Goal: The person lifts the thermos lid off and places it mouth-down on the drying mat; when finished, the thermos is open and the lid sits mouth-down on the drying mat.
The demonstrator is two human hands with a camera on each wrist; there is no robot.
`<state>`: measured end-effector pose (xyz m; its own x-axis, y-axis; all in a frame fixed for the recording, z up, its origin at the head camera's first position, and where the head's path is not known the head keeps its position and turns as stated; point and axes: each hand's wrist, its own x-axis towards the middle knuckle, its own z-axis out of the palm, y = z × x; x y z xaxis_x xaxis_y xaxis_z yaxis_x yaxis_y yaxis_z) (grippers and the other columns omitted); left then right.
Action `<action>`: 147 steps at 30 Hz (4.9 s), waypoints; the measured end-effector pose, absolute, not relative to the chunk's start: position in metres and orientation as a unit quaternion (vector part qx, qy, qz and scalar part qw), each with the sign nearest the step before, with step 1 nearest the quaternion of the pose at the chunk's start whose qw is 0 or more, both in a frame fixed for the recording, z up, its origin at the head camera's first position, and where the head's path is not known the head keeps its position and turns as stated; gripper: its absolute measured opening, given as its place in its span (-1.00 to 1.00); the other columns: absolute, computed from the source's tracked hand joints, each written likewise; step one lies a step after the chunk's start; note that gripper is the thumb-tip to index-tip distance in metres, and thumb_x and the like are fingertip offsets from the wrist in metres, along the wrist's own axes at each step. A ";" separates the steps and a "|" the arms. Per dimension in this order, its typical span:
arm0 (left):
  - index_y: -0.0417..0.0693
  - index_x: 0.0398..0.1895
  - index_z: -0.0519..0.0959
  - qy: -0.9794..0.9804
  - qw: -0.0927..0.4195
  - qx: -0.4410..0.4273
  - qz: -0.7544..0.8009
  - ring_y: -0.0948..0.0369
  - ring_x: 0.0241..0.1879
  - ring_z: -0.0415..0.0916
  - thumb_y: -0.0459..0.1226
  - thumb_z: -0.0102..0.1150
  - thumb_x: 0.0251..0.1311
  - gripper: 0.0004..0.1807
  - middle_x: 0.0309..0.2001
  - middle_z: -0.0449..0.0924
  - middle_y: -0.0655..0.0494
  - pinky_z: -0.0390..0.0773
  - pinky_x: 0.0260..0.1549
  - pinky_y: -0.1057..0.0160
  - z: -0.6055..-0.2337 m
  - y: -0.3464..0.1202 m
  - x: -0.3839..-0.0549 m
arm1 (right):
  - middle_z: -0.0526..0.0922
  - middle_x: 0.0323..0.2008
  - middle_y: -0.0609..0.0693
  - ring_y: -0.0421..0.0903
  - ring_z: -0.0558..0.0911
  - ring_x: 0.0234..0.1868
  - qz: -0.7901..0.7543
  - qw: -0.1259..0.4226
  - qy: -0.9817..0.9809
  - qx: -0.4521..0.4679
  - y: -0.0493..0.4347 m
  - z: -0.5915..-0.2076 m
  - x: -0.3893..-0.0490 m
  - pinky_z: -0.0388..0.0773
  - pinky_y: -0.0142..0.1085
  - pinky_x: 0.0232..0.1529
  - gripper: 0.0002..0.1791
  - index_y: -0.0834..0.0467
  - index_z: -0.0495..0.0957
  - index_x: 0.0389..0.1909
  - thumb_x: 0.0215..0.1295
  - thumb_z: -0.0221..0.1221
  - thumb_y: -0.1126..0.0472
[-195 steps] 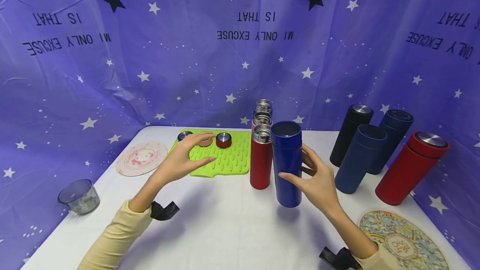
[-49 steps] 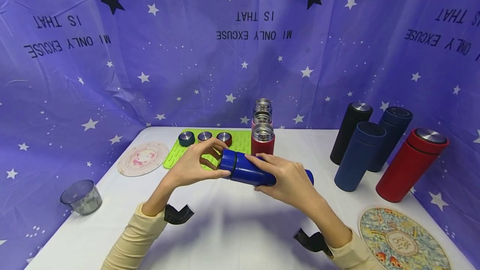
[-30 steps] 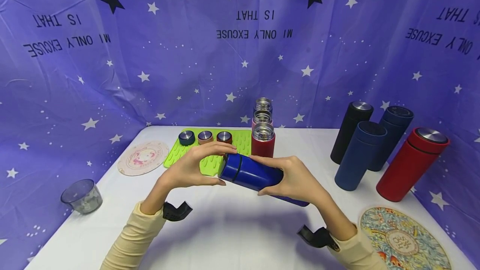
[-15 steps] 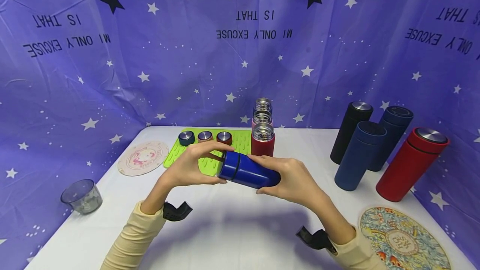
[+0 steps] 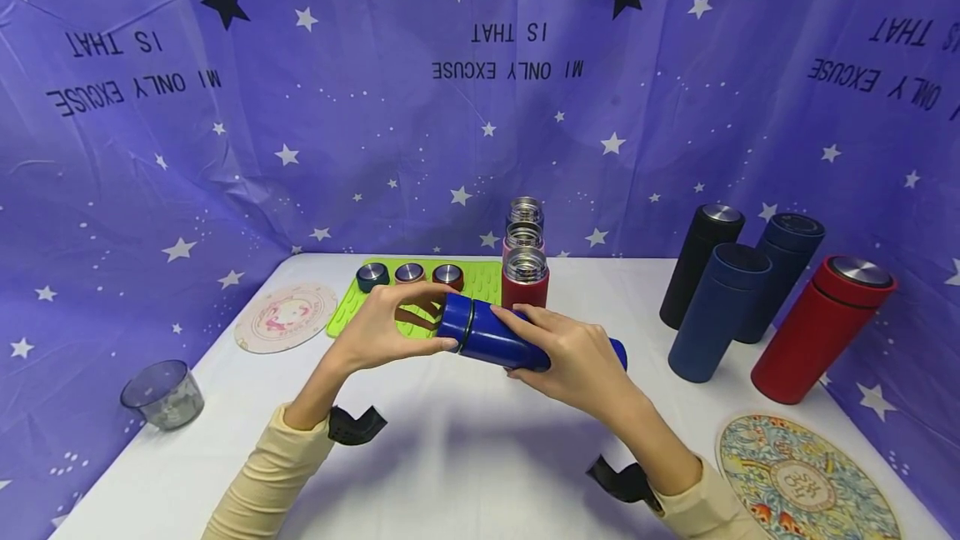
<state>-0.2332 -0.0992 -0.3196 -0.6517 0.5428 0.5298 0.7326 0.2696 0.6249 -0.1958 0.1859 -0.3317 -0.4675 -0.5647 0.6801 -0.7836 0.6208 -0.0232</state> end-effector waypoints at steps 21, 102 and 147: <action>-0.03 0.33 0.37 -0.753 0.073 -0.528 -0.386 0.18 0.26 0.32 -0.28 0.54 -0.10 -0.16 0.28 0.39 0.14 0.52 0.08 0.10 -0.317 -0.103 -0.237 | 0.66 0.00 -0.04 -0.09 0.68 -0.13 0.294 0.160 -0.850 0.407 0.197 -0.332 -0.205 0.65 -0.11 -0.14 -0.12 -0.12 0.44 0.30 -0.15 0.51 -0.15; -0.06 0.14 0.50 -0.862 0.096 -0.331 -0.370 0.17 -0.15 0.53 -0.13 0.56 -0.13 -0.30 -0.05 0.59 0.10 0.63 -0.21 0.25 -0.348 -0.114 -0.312 | 0.60 0.10 0.08 0.16 0.64 -0.02 0.356 0.212 -0.866 0.281 0.250 -0.332 -0.201 0.56 0.01 -0.05 -0.07 -0.01 0.44 0.30 -0.22 0.58 0.08; -0.26 0.27 0.41 -0.928 0.085 -0.213 -0.294 -0.06 0.15 0.41 -0.21 0.51 -0.05 -0.21 0.14 0.46 -0.19 0.46 0.12 0.03 -0.424 -0.047 -0.425 | 0.50 0.22 0.14 -0.11 0.53 0.13 0.680 0.250 -0.688 0.044 0.254 -0.363 -0.325 0.43 -0.20 0.21 -0.11 0.12 0.29 0.38 -0.02 0.46 0.34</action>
<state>-0.4247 -0.0467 -0.4238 -0.8953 0.3446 0.2823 0.4443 0.7368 0.5096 -0.3250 0.2539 -0.3632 -0.8713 0.2795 0.4033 -0.3999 0.0718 -0.9138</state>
